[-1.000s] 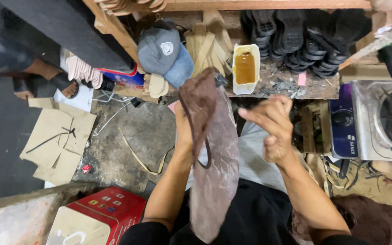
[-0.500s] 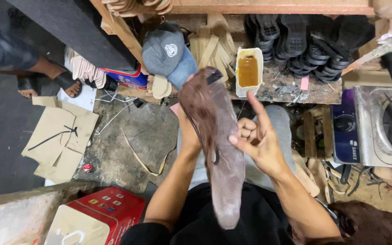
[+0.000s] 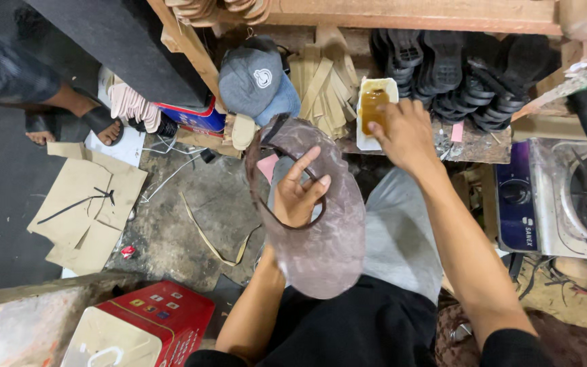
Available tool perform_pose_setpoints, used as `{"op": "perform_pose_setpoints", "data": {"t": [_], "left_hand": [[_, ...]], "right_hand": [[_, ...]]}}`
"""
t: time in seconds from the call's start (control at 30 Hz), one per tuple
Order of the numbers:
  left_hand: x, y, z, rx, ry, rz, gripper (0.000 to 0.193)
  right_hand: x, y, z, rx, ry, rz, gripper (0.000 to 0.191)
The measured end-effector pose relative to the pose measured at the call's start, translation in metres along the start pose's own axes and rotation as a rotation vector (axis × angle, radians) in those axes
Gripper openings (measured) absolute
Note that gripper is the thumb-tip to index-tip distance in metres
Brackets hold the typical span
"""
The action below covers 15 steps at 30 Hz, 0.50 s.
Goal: The person sits on the workshop floor holding a shoe upper with a strap, repeatedly dips their fingers into a container of yellow adhesive and spreads it along the edge of the upper. They rotate the upper to reach different sections and set it on the shelf beside them between passes.
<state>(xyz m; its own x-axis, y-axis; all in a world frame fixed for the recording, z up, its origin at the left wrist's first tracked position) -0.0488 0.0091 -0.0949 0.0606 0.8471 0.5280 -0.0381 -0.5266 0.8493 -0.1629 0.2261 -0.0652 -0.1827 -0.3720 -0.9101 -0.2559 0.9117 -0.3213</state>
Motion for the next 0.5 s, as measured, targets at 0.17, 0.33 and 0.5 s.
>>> {"op": "perform_pose_setpoints", "data": {"t": [0.17,0.33,0.5], "left_hand": [[0.012,0.024,-0.008,0.064,-0.057,-0.057,0.051],[0.002,0.033,-0.007,0.081,-0.123,-0.126,0.052],[0.016,0.036,-0.005,0.015,-0.138,-0.103,0.057]], "right_hand": [[0.027,-0.004,-0.027,-0.197,-0.026,0.340,0.068],[-0.011,-0.008,-0.012,-0.146,0.032,0.230,0.065],[-0.059,-0.022,0.033,-0.073,-0.044,-0.447,0.072]]}}
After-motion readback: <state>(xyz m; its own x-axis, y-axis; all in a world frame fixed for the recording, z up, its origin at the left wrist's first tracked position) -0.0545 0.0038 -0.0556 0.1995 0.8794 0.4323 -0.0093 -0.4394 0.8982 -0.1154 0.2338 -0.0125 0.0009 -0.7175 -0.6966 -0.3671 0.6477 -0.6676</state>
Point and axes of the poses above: each hand's wrist, its own z-axis away from the middle knuckle, its own x-axis out of the palm, y = z × x, the point moved 4 cm from there along -z, towards the middle knuckle, and after that the axes turned 5 degrees about x, right-handed, at the moved point
